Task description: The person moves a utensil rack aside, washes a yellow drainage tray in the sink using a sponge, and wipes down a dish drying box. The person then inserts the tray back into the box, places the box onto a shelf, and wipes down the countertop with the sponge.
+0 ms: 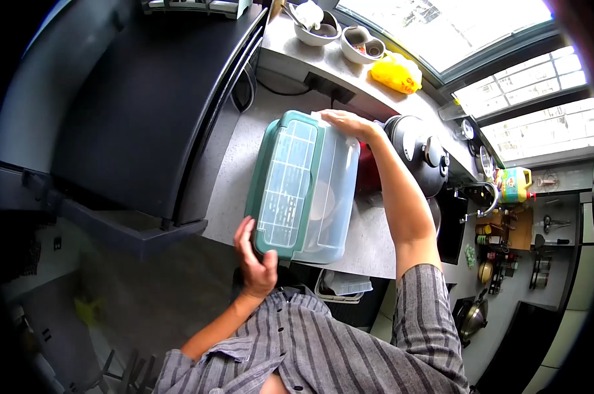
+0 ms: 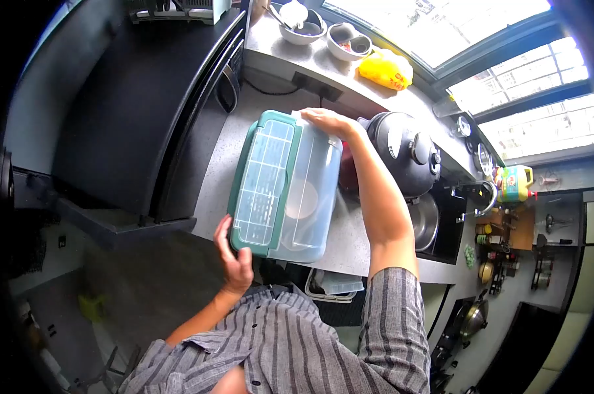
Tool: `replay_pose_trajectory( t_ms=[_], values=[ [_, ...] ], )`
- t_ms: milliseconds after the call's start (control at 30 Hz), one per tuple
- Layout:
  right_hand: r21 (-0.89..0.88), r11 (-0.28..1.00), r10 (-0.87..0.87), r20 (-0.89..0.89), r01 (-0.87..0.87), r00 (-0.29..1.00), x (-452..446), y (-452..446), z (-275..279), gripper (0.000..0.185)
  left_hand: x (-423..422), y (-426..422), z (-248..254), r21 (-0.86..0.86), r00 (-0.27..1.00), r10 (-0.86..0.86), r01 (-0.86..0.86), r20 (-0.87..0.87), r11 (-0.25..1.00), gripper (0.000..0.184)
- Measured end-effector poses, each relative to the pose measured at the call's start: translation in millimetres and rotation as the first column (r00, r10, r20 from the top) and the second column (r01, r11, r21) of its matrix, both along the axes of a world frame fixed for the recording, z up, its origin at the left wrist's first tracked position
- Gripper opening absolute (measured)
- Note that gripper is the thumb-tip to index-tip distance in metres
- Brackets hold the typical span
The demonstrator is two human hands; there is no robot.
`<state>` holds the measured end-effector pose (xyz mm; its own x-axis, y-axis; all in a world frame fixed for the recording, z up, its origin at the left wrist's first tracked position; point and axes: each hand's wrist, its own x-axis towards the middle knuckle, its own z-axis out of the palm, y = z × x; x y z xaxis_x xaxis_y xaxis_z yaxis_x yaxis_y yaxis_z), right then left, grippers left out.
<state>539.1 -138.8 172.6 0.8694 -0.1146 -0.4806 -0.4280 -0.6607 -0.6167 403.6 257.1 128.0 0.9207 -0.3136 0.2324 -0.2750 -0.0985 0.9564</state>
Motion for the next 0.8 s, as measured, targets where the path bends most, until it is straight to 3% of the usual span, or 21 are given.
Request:
replay_pose_trajectory(
  t_ms=[67,133,200,233,333,433,567,667,733,800],
  values=[
    [0.013,1.0,0.008,-0.02,-0.008,1.0,0,-15,-17,0.052,-1,27,-9,0.039,0.998,0.062,-0.061,-0.017,0.997,0.053],
    [0.02,1.0,-0.006,-0.046,0.007,0.999,1,-15,-16,0.051,-21,34,-54,-0.1,0.887,0.145,-0.209,-0.439,0.973,0.044],
    [0.125,0.989,0.089,-0.041,-0.084,0.995,7,-28,-26,0.051,-25,45,-97,0.036,0.814,-0.166,0.224,-0.557,0.974,0.047],
    [0.126,0.987,-0.082,-0.17,0.104,0.982,7,-13,-10,0.051,-32,35,-81,-0.174,0.606,-0.135,-0.005,-0.784,0.985,0.047],
    [0.229,0.944,-0.18,-0.244,0.237,0.953,8,-21,-29,0.056,-31,18,-62,-0.183,0.59,-0.071,-0.132,-0.804,0.974,0.042],
    [0.216,0.96,-0.14,-0.178,0.177,0.974,3,-18,-28,0.058,-25,21,-64,-0.132,0.678,-0.064,-0.049,-0.732,0.99,0.038],
    [0.174,0.961,-0.19,-0.149,0.215,0.97,-4,-16,-28,0.058,-16,20,-55,-0.138,0.663,0.012,-0.172,-0.749,0.975,0.036],
    [0.239,0.93,-0.248,-0.152,0.279,0.957,-23,11,2,0.058,-5,31,-72,-0.003,0.711,0.144,-0.201,-0.688,0.98,0.035],
    [0.301,0.89,-0.291,-0.205,0.343,0.935,-30,12,-6,0.06,1,35,-79,-0.077,0.655,0.179,-0.343,-0.734,0.936,0.038],
    [0.34,0.885,-0.285,-0.147,0.319,0.947,-38,10,-20,0.059,3,36,-84,-0.149,0.591,0.198,-0.484,-0.782,0.862,0.039]
  ],
)
